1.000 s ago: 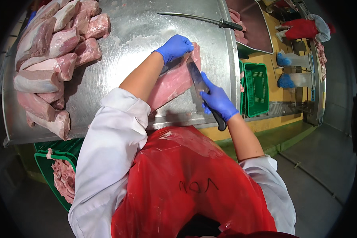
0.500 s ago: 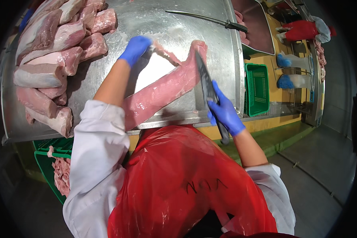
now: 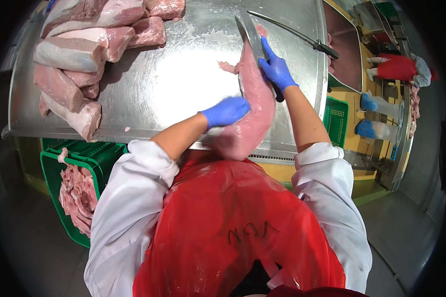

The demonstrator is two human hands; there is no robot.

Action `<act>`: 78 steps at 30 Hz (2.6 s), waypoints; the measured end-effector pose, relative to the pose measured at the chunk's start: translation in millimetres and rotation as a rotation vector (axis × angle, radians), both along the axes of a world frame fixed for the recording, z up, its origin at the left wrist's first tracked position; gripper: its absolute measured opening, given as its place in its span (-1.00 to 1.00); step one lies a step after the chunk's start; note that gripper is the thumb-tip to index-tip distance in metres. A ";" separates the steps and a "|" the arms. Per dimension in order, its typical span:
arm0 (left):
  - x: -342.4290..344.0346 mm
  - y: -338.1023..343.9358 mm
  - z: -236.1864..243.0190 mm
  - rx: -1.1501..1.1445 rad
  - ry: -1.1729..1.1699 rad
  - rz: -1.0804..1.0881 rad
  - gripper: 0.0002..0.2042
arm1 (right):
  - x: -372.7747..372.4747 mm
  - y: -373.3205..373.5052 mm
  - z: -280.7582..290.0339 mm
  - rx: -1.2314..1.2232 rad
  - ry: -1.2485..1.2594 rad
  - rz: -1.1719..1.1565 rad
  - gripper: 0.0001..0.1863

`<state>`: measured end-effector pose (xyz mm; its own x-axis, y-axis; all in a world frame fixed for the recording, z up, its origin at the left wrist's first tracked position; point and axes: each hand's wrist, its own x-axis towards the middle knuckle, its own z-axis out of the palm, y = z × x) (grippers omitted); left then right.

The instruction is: The person uses a knife to trim fat and slice large pieces of pork on a stainless steel table. They repeatedly cut strips of fat and place them into a green basket while handling multiple pork loins.

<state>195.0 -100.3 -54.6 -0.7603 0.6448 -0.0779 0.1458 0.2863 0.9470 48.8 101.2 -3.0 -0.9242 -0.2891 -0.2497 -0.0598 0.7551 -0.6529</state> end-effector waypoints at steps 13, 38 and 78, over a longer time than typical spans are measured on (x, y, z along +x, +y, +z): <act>-114.0 -12.1 33.3 -0.634 0.321 0.315 -0.74 | 24.4 -27.7 31.3 0.113 0.014 -0.040 -0.21; -128.4 49.9 130.6 -0.269 0.561 0.222 -0.70 | 86.8 39.0 59.4 -0.153 -0.364 -0.121 -0.28; -55.0 -135.8 361.3 0.633 0.181 0.489 -0.80 | 252.4 31.5 115.2 0.058 -0.544 0.326 -0.20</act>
<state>140.1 -236.0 306.7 -0.9329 0.1184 0.3401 0.3087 -0.2236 0.9245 301.2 132.7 112.2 -0.5272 -0.5062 -0.6825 0.0360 0.7892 -0.6131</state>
